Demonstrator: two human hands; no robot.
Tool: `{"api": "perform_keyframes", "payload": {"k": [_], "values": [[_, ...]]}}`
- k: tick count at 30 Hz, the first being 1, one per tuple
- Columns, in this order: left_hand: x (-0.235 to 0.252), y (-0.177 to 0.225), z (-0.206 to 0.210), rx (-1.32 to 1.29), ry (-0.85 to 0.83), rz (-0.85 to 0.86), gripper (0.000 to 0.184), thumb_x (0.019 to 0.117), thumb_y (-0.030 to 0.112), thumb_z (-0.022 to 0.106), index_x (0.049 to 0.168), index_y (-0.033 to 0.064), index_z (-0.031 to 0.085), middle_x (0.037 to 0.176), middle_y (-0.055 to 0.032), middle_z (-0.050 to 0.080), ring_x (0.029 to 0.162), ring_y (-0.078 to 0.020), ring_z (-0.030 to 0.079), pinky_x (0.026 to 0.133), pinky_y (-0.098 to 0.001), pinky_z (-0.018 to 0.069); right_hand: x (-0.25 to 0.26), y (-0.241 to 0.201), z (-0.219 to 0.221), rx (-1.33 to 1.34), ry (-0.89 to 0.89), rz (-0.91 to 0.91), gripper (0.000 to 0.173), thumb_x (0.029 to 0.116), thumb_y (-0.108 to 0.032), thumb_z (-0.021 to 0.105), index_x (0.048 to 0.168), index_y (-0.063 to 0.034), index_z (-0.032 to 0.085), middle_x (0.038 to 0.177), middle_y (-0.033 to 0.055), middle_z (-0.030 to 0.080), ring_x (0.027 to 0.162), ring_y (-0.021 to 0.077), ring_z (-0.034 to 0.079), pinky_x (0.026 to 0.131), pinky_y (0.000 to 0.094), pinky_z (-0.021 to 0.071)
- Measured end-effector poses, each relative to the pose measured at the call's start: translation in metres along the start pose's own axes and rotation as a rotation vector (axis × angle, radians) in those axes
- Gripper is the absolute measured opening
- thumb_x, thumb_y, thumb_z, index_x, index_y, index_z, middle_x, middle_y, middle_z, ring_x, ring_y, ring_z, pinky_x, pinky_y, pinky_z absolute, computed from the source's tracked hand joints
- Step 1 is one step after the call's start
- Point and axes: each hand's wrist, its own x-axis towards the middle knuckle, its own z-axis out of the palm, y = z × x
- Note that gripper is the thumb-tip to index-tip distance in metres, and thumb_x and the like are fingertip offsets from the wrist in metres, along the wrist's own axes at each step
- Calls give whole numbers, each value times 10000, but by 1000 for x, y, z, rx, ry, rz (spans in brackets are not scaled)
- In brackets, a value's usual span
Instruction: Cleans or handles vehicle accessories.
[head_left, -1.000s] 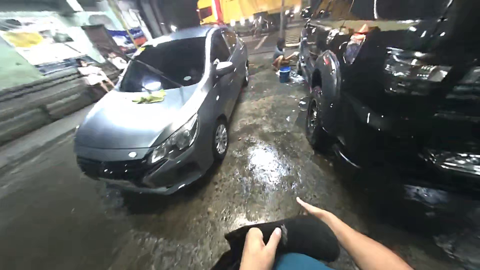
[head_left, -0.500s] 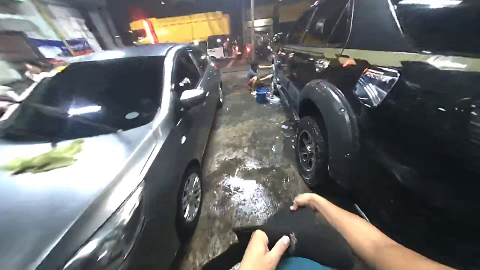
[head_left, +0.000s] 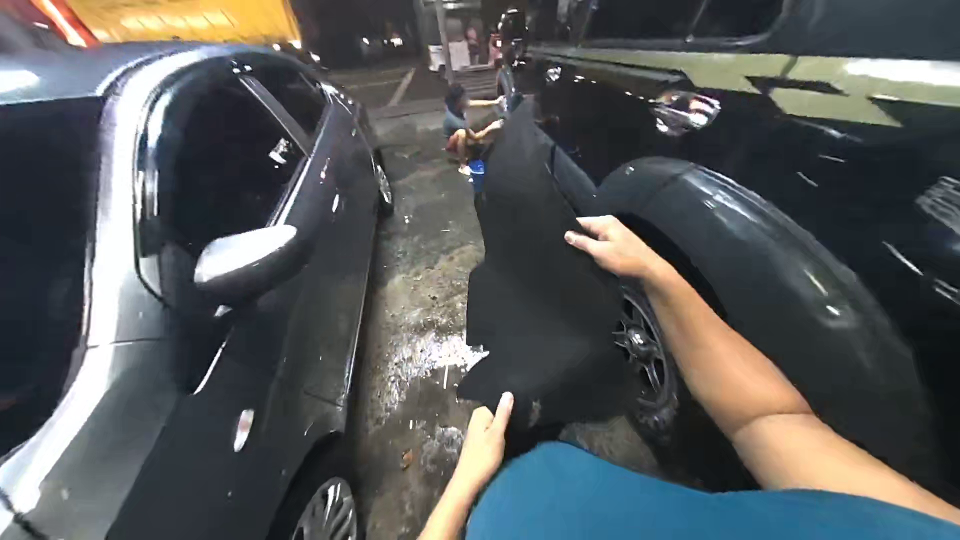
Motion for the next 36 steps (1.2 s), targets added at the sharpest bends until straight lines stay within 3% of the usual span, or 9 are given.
{"api": "perform_keyframes", "payload": {"k": [5, 8, 13, 16, 18, 21, 24, 28, 36], "values": [[174, 11, -53, -388, 15, -150, 589, 1091, 524, 352, 1027, 36, 676, 870, -80, 718, 819, -173, 695, 776, -377, 588, 194, 34, -3, 107, 7, -191, 231, 1064, -207, 548, 1082, -59, 724, 856, 46, 741, 739, 109, 711, 712, 345, 620], [283, -8, -108, -679, 165, -246, 655, 1107, 514, 260, 1344, -13, 569, 1170, -180, 716, 1045, -287, 714, 936, -461, 580, 299, 52, 17, 106, -25, -300, 207, 1055, -167, 559, 1113, -42, 713, 892, 37, 736, 778, 76, 700, 736, 292, 608], [481, -22, -239, -41, 699, -26, 473, 1108, 344, 405, 1271, -23, 657, 1201, -193, 701, 1078, -264, 697, 957, -454, 560, 448, 112, 78, 99, 14, -429, 185, 1049, -143, 562, 1102, -32, 699, 913, 34, 725, 810, 65, 696, 750, 270, 608], [614, 14, -331, -68, 827, 152, 622, 1085, 429, 390, 1473, -50, 473, 1467, -270, 522, 1352, -337, 531, 1135, -499, 430, 534, 156, 118, 137, -15, -412, 159, 1035, -141, 580, 1039, -40, 703, 854, 36, 718, 754, 95, 699, 678, 301, 615], [691, 52, -383, -337, 761, 7, 823, 1011, 709, 330, 1622, 160, 292, 1672, -129, 295, 1526, -289, 314, 1205, -563, 314, 582, 182, 133, 129, -103, -414, 165, 1032, -142, 584, 1017, -32, 707, 830, 26, 713, 757, 82, 694, 694, 294, 611], [795, 94, -443, -222, 504, -296, 961, 913, 846, 366, 1582, 156, 374, 1583, -195, 419, 1416, -371, 447, 1102, -616, 397, 650, 218, 136, 90, -147, -407, 184, 1026, -164, 599, 950, -32, 701, 761, 5, 670, 689, 58, 642, 639, 266, 567], [900, 97, -471, 183, 154, -376, 696, 983, 635, 551, 1164, -22, 693, 1093, -240, 700, 993, -355, 682, 898, -594, 536, 717, 260, 125, 166, -18, -273, 148, 1023, -149, 605, 968, -47, 697, 805, -20, 683, 720, 26, 655, 661, 223, 576], [1030, 116, -479, 23, 199, -153, 215, 1013, 271, 644, 994, 57, 629, 808, -39, 648, 693, -112, 626, 663, -356, 568, 819, 341, 109, 344, 182, -58, 177, 1055, -192, 545, 943, -133, 669, 804, -72, 692, 710, 30, 675, 659, 249, 603], [1200, 294, -570, -320, 317, 959, 385, 954, 380, 658, 1291, 214, 577, 1183, 88, 707, 1090, -51, 671, 964, -288, 567, 1068, 471, 46, 771, 299, -29, 365, 1074, -500, 393, 1010, -248, 650, 951, -98, 703, 934, 48, 685, 871, 317, 588]]}}
